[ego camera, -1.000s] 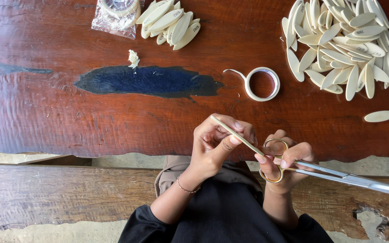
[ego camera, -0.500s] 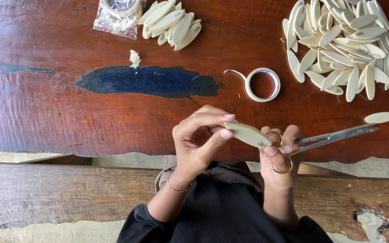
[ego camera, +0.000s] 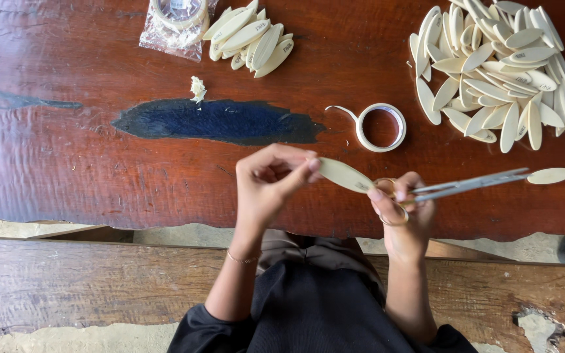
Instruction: The person applies thin white tape to the edges of multiple white oval blanks, uses scissors to cut the tape, and presses the tape onto the perimeter of each piece by hand.
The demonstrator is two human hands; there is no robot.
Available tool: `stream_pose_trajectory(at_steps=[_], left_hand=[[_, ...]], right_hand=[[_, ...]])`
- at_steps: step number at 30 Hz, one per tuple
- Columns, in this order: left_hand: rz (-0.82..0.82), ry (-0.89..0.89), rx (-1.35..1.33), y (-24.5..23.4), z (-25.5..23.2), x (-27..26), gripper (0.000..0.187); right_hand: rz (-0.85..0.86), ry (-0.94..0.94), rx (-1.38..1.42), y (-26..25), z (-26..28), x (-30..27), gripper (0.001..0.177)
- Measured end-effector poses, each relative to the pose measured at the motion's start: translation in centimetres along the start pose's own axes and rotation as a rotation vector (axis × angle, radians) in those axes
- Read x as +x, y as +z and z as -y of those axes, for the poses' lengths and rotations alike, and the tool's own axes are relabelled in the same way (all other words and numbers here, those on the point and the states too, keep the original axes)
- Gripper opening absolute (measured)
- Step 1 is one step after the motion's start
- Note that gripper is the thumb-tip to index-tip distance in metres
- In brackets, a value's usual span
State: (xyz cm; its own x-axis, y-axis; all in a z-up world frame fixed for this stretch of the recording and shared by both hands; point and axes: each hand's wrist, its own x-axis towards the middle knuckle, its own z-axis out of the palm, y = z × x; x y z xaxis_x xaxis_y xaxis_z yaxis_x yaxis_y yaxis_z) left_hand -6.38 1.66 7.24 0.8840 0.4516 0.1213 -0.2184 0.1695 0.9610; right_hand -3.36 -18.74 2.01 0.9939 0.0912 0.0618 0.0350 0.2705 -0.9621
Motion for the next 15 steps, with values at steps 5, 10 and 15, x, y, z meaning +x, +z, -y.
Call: stream_pose_trajectory(at_steps=[5, 10, 15], left_hand=[[-0.211, 0.027, -0.008, -3.2, 3.3, 7.3, 0.004], [-0.406, 0.073, -0.044, -7.5, 8.3, 16.5, 0.018], [-0.448, 0.152, 0.306, -8.8, 9.5, 19.9, 0.018]], right_hand=[[0.008, 0.076, -0.131, -1.1, -2.5, 0.9, 0.037], [0.078, 0.116, -0.296, -1.1, -3.3, 0.8, 0.037], [0.158, 0.262, -0.387, -2.1, -4.5, 0.3, 0.034]])
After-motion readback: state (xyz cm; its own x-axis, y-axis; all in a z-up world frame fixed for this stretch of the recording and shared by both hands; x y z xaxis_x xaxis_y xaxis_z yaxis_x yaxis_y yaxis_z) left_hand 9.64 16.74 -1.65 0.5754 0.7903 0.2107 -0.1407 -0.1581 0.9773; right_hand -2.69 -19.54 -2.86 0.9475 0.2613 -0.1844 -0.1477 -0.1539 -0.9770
